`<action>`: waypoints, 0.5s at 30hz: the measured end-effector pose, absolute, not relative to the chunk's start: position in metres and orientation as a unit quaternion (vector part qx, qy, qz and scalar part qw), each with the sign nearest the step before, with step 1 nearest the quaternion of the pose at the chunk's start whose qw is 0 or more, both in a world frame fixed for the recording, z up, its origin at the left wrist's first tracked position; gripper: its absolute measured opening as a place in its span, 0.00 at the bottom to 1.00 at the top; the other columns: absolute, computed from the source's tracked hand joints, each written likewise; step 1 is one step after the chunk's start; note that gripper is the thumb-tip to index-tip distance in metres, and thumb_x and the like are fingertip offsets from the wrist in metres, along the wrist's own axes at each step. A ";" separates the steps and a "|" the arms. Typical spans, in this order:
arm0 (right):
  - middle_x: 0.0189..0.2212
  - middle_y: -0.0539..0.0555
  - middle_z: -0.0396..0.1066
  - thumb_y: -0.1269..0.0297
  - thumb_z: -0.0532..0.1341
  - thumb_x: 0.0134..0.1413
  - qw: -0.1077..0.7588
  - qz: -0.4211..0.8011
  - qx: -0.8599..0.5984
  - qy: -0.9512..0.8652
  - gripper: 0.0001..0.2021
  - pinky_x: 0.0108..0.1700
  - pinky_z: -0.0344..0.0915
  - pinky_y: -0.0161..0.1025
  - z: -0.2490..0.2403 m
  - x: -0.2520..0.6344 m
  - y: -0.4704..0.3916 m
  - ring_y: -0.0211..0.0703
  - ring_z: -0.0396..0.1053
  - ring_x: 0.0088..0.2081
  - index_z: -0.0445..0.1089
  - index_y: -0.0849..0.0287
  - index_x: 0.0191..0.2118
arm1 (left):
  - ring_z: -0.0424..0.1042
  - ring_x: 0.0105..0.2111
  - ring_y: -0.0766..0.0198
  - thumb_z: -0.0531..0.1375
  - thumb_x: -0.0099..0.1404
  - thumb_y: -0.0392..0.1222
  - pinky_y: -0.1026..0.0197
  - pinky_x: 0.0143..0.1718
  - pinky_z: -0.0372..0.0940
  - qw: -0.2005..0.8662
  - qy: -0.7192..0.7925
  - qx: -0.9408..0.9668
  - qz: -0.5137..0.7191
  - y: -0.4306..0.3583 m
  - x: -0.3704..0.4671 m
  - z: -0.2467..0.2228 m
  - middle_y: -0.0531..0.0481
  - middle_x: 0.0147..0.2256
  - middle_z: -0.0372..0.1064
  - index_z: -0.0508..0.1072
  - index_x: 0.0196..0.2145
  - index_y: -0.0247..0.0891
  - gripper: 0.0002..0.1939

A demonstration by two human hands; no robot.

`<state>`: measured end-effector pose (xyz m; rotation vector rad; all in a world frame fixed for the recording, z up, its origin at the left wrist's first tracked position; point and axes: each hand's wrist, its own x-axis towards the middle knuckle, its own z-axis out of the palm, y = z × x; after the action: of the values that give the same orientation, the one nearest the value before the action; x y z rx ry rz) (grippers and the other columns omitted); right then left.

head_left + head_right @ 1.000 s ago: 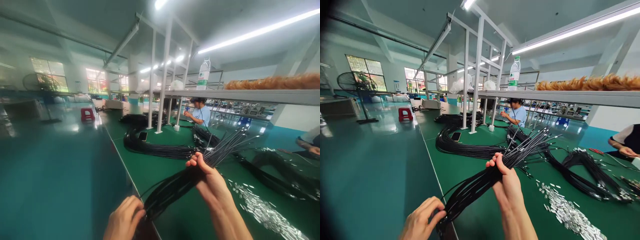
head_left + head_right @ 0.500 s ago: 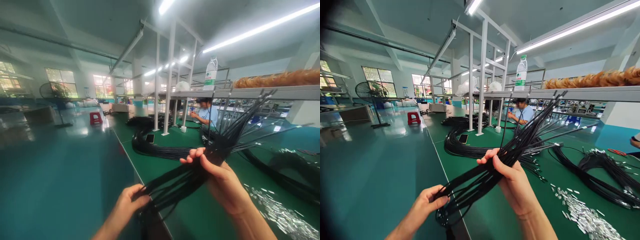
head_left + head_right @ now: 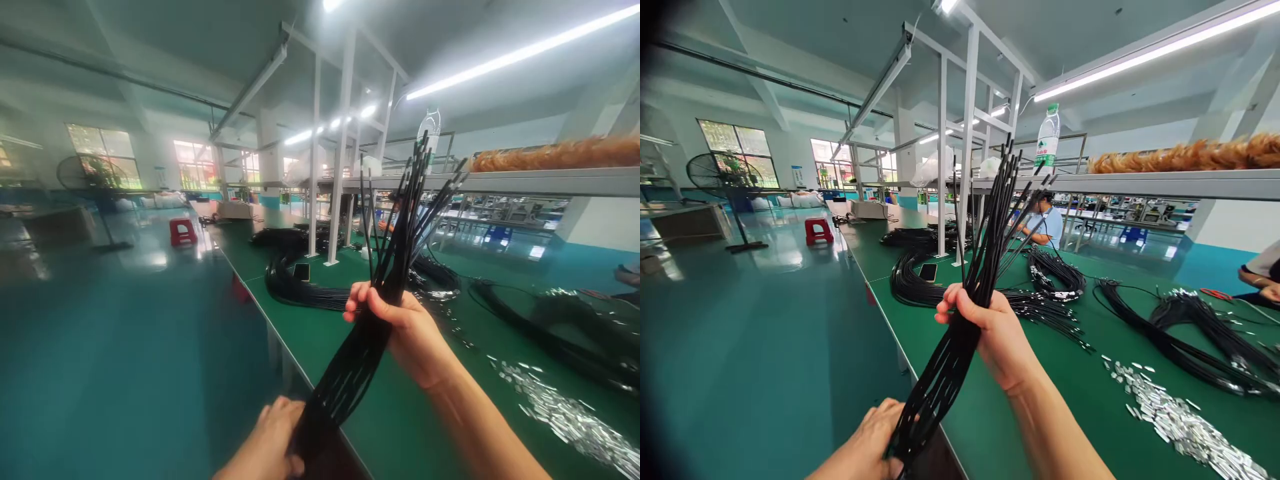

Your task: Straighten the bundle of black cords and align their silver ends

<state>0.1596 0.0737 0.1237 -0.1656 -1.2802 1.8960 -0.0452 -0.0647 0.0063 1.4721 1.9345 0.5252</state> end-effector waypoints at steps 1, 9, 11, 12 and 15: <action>0.32 0.50 0.68 0.61 0.62 0.54 0.418 0.750 -0.059 -0.510 0.08 0.36 0.67 0.31 0.126 0.159 0.074 0.36 0.70 0.33 0.69 0.61 0.31 | 0.57 0.51 0.48 0.61 0.41 0.28 0.48 0.55 0.47 0.376 0.691 0.573 0.231 -0.063 -0.047 0.010 0.47 0.49 0.65 0.69 0.48 0.40 0.33; 0.45 0.53 0.67 0.59 0.61 0.55 0.460 0.678 -0.049 -0.571 0.13 0.45 0.68 0.37 0.150 0.148 0.063 0.41 0.68 0.44 0.67 0.56 0.44 | 0.68 0.28 0.61 0.66 0.51 0.45 0.61 0.33 0.59 0.459 0.592 0.496 0.439 -0.030 -0.007 0.021 0.49 0.25 0.72 0.73 0.30 0.32 0.13; 0.56 0.52 0.57 0.58 0.63 0.52 0.513 0.582 -0.101 -0.623 0.28 0.50 0.65 0.43 0.138 0.151 0.056 0.44 0.62 0.53 0.54 0.45 0.58 | 0.68 0.29 0.62 0.65 0.54 0.49 0.61 0.36 0.59 0.433 0.593 0.458 0.501 -0.030 -0.004 0.031 0.50 0.24 0.72 0.71 0.30 0.34 0.14; 0.59 0.51 0.53 0.58 0.64 0.50 0.541 0.532 -0.140 -0.637 0.36 0.52 0.64 0.43 0.127 0.152 0.052 0.45 0.59 0.55 0.45 0.40 0.61 | 0.69 0.30 0.62 0.65 0.54 0.49 0.61 0.38 0.59 0.422 0.584 0.439 0.538 -0.032 -0.005 0.039 0.51 0.25 0.72 0.71 0.31 0.35 0.15; 0.56 0.50 0.57 0.60 0.65 0.47 0.516 0.498 -0.207 -0.666 0.39 0.49 0.63 0.41 0.081 0.144 0.034 0.46 0.60 0.53 0.45 0.41 0.62 | 0.69 0.36 0.63 0.65 0.58 0.46 0.61 0.42 0.60 0.426 0.525 0.420 0.606 -0.041 -0.007 0.072 0.51 0.32 0.72 0.71 0.36 0.37 0.12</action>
<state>0.1436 0.0340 0.0812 -0.4975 -1.5984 1.1949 -0.0074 -0.0407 0.0716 1.0490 1.3122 1.5147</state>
